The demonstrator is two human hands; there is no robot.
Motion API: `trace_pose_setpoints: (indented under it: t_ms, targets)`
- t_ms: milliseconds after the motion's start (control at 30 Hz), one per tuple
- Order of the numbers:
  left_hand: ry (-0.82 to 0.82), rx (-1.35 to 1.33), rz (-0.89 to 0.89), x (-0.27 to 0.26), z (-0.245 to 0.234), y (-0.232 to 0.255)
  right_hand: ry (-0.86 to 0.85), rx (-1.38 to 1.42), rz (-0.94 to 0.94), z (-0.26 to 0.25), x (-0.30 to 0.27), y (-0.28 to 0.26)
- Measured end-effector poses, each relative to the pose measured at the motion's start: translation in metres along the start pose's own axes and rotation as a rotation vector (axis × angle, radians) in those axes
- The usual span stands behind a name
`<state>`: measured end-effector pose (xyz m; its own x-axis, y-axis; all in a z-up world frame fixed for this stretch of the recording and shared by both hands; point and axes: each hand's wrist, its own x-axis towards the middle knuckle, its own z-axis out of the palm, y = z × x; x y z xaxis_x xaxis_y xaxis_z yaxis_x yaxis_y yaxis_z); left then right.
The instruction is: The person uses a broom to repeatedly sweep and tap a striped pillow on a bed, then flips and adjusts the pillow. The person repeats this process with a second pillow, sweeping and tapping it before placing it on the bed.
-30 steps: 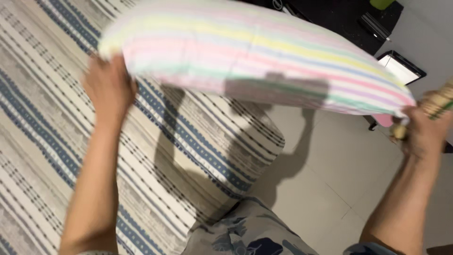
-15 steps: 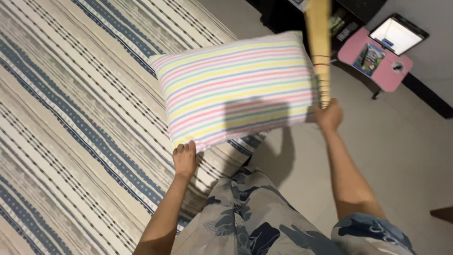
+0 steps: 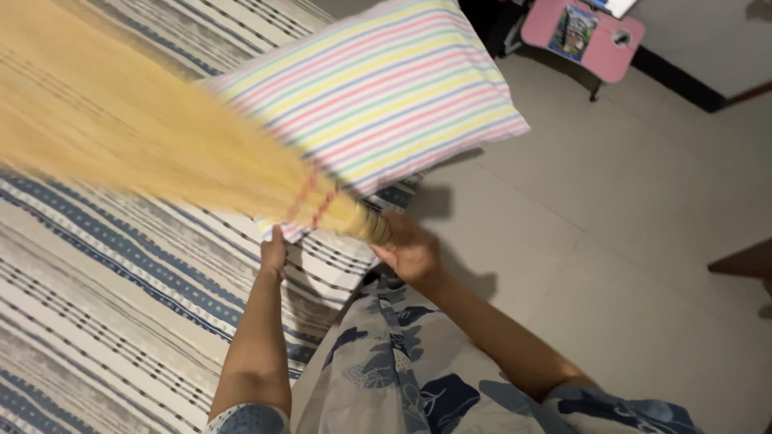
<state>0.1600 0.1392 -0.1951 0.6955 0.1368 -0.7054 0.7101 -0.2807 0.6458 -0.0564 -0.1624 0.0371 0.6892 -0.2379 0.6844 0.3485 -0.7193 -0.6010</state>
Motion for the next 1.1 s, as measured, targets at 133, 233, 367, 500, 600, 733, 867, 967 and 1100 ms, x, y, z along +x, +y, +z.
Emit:
trace_pose_setpoints:
  t_ms: [133, 233, 367, 500, 600, 733, 867, 967, 1100]
  targets:
    - [0.049, -0.32, 0.127, 0.006, 0.005, 0.001, -0.733, -0.786, 0.497, -0.006, -0.116, 0.088]
    - [0.122, -0.232, 0.163, 0.008, 0.001, 0.007, -0.475, -0.667, 0.822, -0.054, -0.193, 0.141]
    - [0.194, -0.059, 0.237, 0.005, -0.004, 0.002, -0.302, -0.813, 1.181, -0.087, -0.216, 0.18]
    - [0.206, 0.358, 0.302, -0.013, -0.005, 0.003, -0.085, -0.895, 1.355, -0.123, -0.171, 0.186]
    - [0.217, 0.656, 0.278, -0.043, -0.012, 0.021, -0.001, -0.859, 1.174, -0.139, -0.118, 0.148]
    - [0.275, 0.985, 0.111, -0.093, 0.0, 0.072, 0.13, -0.551, 0.773, -0.119, -0.002, 0.103]
    - [0.326, 0.814, 0.731, -0.117, 0.046, 0.124, 0.027, -0.559, 0.565, -0.067, 0.1, 0.077]
    - [0.062, 1.104, 0.639, -0.115, 0.079, 0.128, 0.022, -0.454, 0.202, -0.011, 0.111, 0.065]
    - [-0.09, 1.339, 0.437, -0.101, 0.103, 0.101, -0.202, -0.449, 0.158, 0.01, 0.08, 0.108]
